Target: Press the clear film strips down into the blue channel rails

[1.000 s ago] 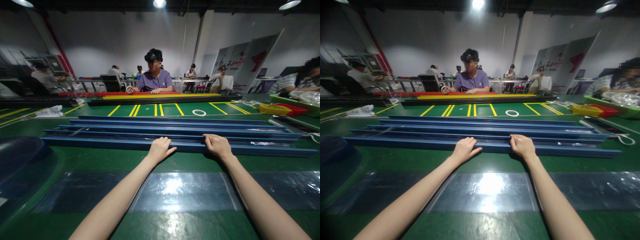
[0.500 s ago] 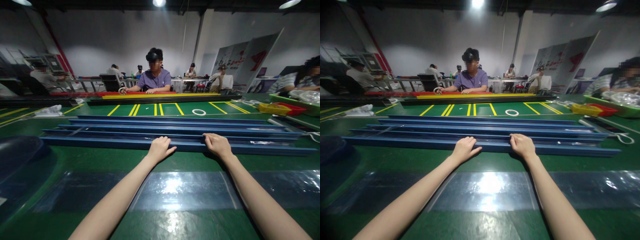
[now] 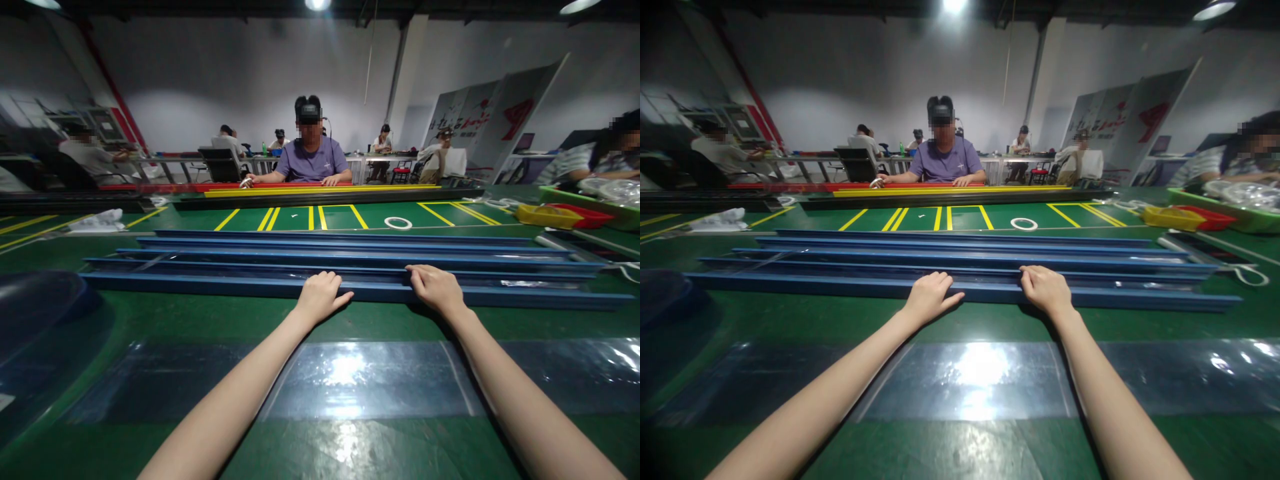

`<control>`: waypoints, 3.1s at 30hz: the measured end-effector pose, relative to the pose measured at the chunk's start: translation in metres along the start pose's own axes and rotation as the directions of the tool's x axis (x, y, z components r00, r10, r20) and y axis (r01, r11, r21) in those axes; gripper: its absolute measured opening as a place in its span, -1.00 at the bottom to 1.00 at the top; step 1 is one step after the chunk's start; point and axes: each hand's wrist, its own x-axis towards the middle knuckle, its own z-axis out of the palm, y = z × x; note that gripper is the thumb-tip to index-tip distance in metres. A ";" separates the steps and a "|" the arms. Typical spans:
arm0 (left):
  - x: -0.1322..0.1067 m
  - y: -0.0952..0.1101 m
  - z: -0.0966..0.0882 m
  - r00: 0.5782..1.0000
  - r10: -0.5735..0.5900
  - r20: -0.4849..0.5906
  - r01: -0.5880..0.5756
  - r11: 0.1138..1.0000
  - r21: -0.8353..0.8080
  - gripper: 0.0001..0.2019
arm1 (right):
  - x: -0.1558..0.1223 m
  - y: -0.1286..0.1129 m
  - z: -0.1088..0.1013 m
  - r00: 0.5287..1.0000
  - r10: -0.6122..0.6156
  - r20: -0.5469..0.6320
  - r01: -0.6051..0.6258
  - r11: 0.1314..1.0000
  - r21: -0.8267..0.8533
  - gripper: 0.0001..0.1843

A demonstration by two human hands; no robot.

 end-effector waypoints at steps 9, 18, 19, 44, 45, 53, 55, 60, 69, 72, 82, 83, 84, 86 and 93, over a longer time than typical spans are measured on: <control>0.001 0.000 0.000 1.000 0.002 -0.007 -0.002 1.000 0.000 -0.64 | 0.001 0.000 -0.001 1.000 0.002 0.014 -0.002 1.000 0.002 -0.60; 0.001 0.000 0.001 0.999 0.007 -0.034 -0.007 1.000 0.000 -0.65 | 0.000 0.001 0.000 1.000 -0.024 0.001 0.024 1.000 -0.010 -0.60; 0.001 0.000 0.002 0.999 0.007 -0.035 -0.007 1.000 -0.002 -0.65 | 0.000 0.001 0.000 1.000 -0.028 -0.002 0.028 1.000 -0.011 -0.61; 0.004 -0.002 -0.002 0.994 -0.076 0.075 0.084 0.991 -0.105 -0.61 | 0.000 0.000 -0.001 0.999 0.005 0.040 -0.006 1.000 0.024 -0.59; 0.005 -0.002 -0.003 0.993 -0.083 0.085 0.092 0.990 -0.109 -0.61 | 0.000 0.000 -0.001 0.999 0.004 0.040 -0.005 1.000 0.026 -0.59; 0.012 -0.002 -0.012 0.965 -0.154 0.211 0.187 0.972 -0.144 -0.60 | 0.000 0.000 -0.001 0.999 0.013 0.043 -0.014 1.000 0.021 -0.60; 0.011 -0.002 -0.012 0.966 -0.153 0.209 0.182 0.975 -0.129 -0.59 | 0.000 0.000 -0.001 0.999 0.009 0.048 -0.010 1.000 0.022 -0.60; 0.004 -0.002 -0.004 0.992 -0.088 0.093 0.094 0.993 -0.071 -0.58 | 0.000 -0.001 -0.002 0.999 0.009 0.048 -0.010 1.000 0.019 -0.59; 0.000 -0.002 0.000 1.000 -0.006 -0.009 0.006 1.000 -0.010 -0.59 | 0.001 -0.001 -0.003 0.999 0.007 0.049 -0.008 1.000 0.018 -0.59; 0.000 -0.002 0.000 1.000 -0.007 -0.007 0.007 1.000 -0.012 -0.59 | 0.001 -0.002 -0.004 0.998 0.005 0.055 -0.006 1.000 0.018 -0.59; -0.001 -0.001 0.001 1.000 -0.009 -0.027 0.009 1.000 0.014 -0.58 | 0.004 -0.001 -0.008 0.995 -0.006 0.103 0.004 1.000 0.017 -0.63; -0.001 -0.001 0.001 1.000 -0.006 -0.030 0.006 1.000 0.017 -0.58 | 0.005 -0.001 -0.009 0.993 0.004 0.117 -0.006 1.000 0.015 -0.64; -0.001 0.000 0.001 0.999 -0.001 -0.033 0.001 1.000 0.022 -0.59 | 0.007 -0.002 -0.010 0.991 0.018 0.134 -0.020 1.000 0.011 -0.64; -0.001 0.001 0.001 0.999 0.009 -0.041 -0.007 0.999 0.032 -0.59 | 0.011 -0.004 -0.011 0.983 0.060 0.174 -0.060 0.998 -0.005 -0.65; -0.002 0.003 -0.001 0.995 -0.029 -0.095 0.032 0.999 0.038 -0.60 | 0.025 -0.019 -0.015 0.950 0.146 0.275 -0.127 0.988 -0.085 -0.68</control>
